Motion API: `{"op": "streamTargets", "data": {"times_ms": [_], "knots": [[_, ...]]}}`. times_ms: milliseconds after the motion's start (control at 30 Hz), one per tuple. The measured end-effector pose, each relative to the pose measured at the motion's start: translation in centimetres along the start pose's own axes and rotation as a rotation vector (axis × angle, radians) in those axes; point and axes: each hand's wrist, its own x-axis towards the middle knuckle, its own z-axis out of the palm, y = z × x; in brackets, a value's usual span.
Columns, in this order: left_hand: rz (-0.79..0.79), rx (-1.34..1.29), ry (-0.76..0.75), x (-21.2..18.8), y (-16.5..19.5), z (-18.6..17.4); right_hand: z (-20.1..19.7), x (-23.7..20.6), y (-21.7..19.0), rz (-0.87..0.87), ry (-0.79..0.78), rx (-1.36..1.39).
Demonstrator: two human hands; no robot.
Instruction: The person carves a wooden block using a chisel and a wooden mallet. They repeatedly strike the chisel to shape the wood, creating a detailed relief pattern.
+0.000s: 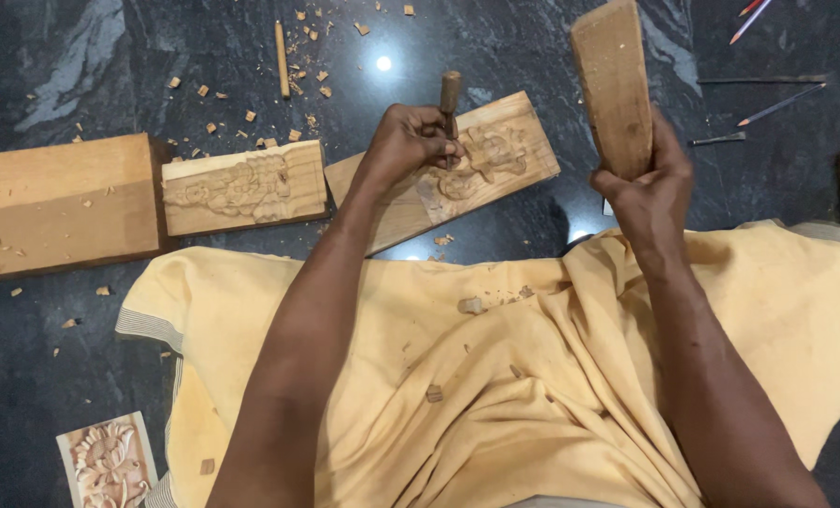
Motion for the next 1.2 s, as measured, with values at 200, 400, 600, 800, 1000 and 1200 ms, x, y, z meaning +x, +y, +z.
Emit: {"op": "streamTargets", "data": {"times_ms": [200,400,600,800,1000,1200], "knots": [[0.007,0.036,-0.003,0.3,0.1,-0.1,0.2,-0.2,-0.7,0.022,-0.012,-0.045],[-0.031,0.096,-0.007,0.8,0.1,0.0,0.4,-0.3,-0.7,0.003,-0.03,-0.027],[-0.021,0.075,-0.052,1.5,-0.6,-0.4,0.7,0.8,-1.7,-0.035,-0.026,-0.064],[-0.018,0.138,-0.069,1.9,-1.5,-0.5,1.5,5.0,-3.5,-0.268,-0.064,-0.298],[-0.034,0.085,-0.07,2.1,-1.6,-0.6,2.6,8.3,-3.9,-0.397,-0.238,-0.714],[-0.041,0.148,-0.037,1.9,-1.3,-0.4,2.3,9.2,-3.0,-0.521,-0.264,-0.76]]}}
